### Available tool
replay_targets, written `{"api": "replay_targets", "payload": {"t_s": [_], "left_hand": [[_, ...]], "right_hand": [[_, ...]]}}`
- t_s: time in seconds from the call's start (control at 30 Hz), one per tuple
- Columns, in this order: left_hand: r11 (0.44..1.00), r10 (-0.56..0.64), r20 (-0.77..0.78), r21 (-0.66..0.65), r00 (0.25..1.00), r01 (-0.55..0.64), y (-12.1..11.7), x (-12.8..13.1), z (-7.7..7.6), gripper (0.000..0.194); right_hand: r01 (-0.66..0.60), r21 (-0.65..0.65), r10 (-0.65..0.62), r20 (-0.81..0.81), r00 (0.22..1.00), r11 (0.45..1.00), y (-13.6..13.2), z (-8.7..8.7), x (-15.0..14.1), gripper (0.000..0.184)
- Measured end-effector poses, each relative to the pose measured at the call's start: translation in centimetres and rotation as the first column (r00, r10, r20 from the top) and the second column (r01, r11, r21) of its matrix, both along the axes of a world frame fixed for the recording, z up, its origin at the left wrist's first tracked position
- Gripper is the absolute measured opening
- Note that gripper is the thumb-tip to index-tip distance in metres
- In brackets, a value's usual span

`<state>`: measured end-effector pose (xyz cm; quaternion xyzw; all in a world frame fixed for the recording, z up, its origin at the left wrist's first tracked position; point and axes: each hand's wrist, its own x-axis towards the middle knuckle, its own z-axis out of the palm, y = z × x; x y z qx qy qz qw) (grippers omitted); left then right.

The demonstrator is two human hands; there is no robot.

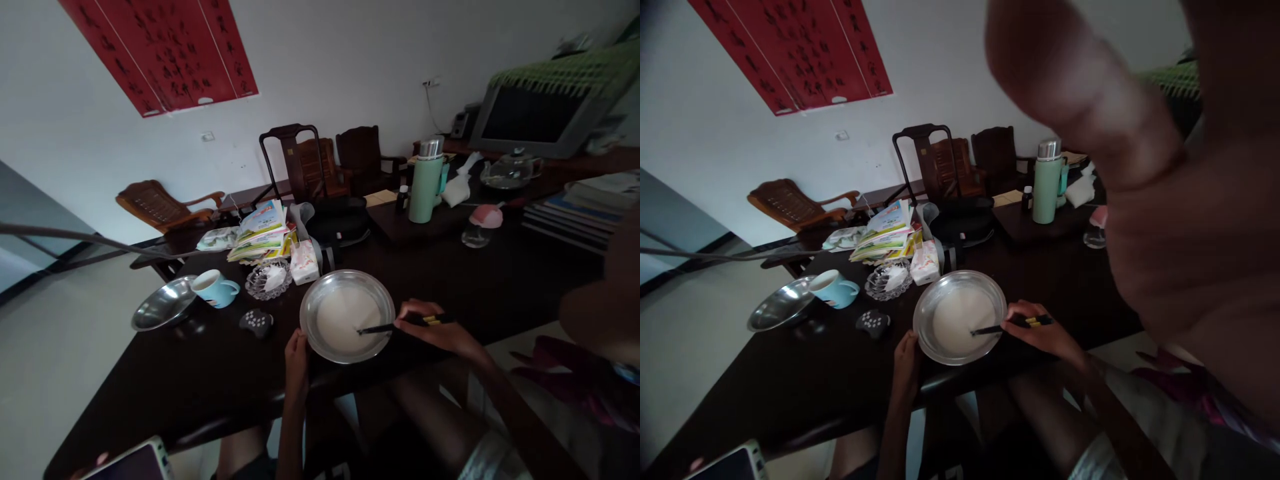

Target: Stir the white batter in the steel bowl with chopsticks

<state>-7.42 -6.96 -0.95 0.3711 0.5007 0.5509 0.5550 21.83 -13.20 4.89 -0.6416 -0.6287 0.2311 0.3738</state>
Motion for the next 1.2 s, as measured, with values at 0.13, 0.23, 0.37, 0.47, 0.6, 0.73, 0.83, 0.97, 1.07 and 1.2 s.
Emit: {"api": "replay_targets", "payload": {"t_s": [0.13, 0.23, 0.37, 0.47, 0.6, 0.73, 0.83, 0.97, 1.07, 1.2], "left_hand": [[1.000, 0.000, -0.019, -0.006, 1.000, 0.000, -0.4, -1.2, 0.4, 0.044], [1.000, 0.011, -0.060, 0.008, 0.998, -0.010, -0.7, -1.8, 0.5, 0.045], [0.999, 0.036, -0.098, 0.030, 0.995, -0.033, -1.0, -2.2, 0.5, 0.046], [0.996, 0.054, -0.192, 0.085, 0.980, -0.039, -1.2, -2.3, 0.3, 0.046], [0.986, 0.091, -0.293, 0.161, 0.952, -0.045, -1.4, -2.4, 0.0, 0.048], [0.983, 0.101, -0.347, 0.178, 0.932, -0.040, -1.5, -2.5, -0.3, 0.050], [0.981, 0.104, -0.357, 0.190, 0.928, -0.037, -1.6, -2.5, -0.3, 0.052], [0.984, 0.086, -0.353, 0.177, 0.932, -0.024, -1.5, -2.4, -0.2, 0.054], [0.987, 0.061, -0.344, 0.159, 0.937, -0.006, -1.4, -2.3, -0.2, 0.054], [0.993, 0.020, -0.268, 0.120, 0.963, 0.013, -1.3, -2.2, -0.3, 0.052]], "right_hand": [[-0.113, -0.019, 0.112, -0.053, 0.992, 0.993, 1.7, 0.0, -3.6, 0.013], [-0.138, 0.055, 0.142, -0.078, 0.987, 0.989, 3.9, 0.3, -5.2, 0.015], [-0.054, 0.083, 0.061, -0.080, 0.995, 0.995, 5.5, 0.7, -4.8, 0.015], [-0.017, 0.070, 0.019, -0.028, 0.999, 0.997, 4.8, 0.8, -3.1, 0.018], [0.040, 0.018, -0.040, 0.023, 0.999, 0.999, 2.2, 0.6, -1.0, 0.017], [0.015, -0.020, -0.015, -0.007, 1.000, 1.000, 0.1, 0.3, -0.7, 0.012], [-0.079, -0.028, 0.078, -0.031, 0.996, 0.996, 0.1, 0.5, -2.0, 0.010], [-0.175, 0.016, 0.176, -0.055, 0.983, 0.984, 2.5, 0.7, -4.4, 0.013], [-0.206, 0.086, 0.213, -0.087, 0.973, 0.975, 5.3, 0.3, -5.7, 0.016], [-0.104, 0.129, 0.113, -0.066, 0.991, 0.986, 7.7, -0.5, -5.3, 0.018]]}}
